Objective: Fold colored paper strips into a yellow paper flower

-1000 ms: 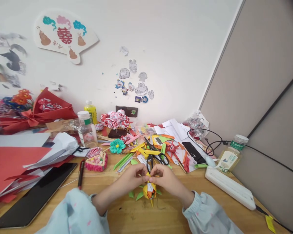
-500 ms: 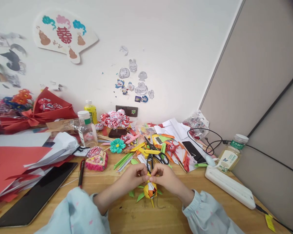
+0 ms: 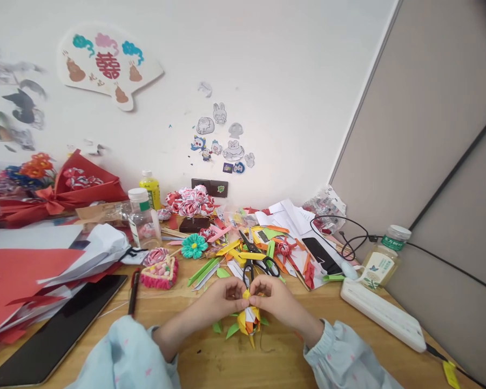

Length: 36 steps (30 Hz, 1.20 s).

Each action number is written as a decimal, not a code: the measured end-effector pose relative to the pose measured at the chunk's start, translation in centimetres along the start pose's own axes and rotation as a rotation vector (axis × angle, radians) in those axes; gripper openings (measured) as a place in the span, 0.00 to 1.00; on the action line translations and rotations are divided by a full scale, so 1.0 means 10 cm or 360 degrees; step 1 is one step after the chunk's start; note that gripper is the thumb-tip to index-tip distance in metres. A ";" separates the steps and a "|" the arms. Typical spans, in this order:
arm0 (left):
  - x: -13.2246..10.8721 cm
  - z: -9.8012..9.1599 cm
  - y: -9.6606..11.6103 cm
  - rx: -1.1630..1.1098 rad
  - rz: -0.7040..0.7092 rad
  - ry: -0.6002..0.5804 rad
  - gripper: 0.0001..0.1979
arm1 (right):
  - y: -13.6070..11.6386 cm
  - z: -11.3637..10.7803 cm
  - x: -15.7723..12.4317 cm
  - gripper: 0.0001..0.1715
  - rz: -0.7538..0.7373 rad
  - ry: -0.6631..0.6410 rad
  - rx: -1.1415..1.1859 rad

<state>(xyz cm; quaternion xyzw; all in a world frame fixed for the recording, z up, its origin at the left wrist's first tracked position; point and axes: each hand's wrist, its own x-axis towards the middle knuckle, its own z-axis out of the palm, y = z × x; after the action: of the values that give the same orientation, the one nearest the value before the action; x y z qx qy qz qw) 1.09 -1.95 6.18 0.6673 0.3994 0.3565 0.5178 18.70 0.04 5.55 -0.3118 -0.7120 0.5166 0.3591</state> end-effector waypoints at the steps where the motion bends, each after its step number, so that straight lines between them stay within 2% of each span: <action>1: -0.01 -0.01 0.01 -0.0011 0.0007 -0.0026 0.19 | -0.01 0.00 0.00 0.09 -0.0003 0.0002 0.0010; 10: -0.03 0.00 0.06 0.0182 0.0062 0.0107 0.20 | -0.02 -0.01 -0.01 0.06 -0.0051 0.0087 -0.0194; 16: -0.02 0.01 0.01 0.0167 0.0069 0.0119 0.19 | -0.07 0.01 -0.02 0.05 -0.0094 0.0149 -0.0416; 23: 0.00 -0.01 0.01 0.0082 0.0017 0.0105 0.20 | -0.09 0.02 -0.03 0.06 -0.0108 0.0199 -0.0505; 32: -0.01 0.00 0.03 -0.0104 0.0020 0.0047 0.17 | -0.09 -0.01 -0.02 0.02 -0.0104 0.0060 -0.0263; 36: -0.01 0.00 0.03 -0.0042 0.0047 0.0077 0.16 | -0.09 0.01 -0.02 0.02 -0.0125 0.0091 -0.0247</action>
<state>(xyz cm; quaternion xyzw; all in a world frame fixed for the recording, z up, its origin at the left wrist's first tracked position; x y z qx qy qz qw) 1.08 -2.12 6.47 0.6573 0.3972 0.3854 0.5115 18.67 -0.43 6.36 -0.3252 -0.7509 0.4364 0.3741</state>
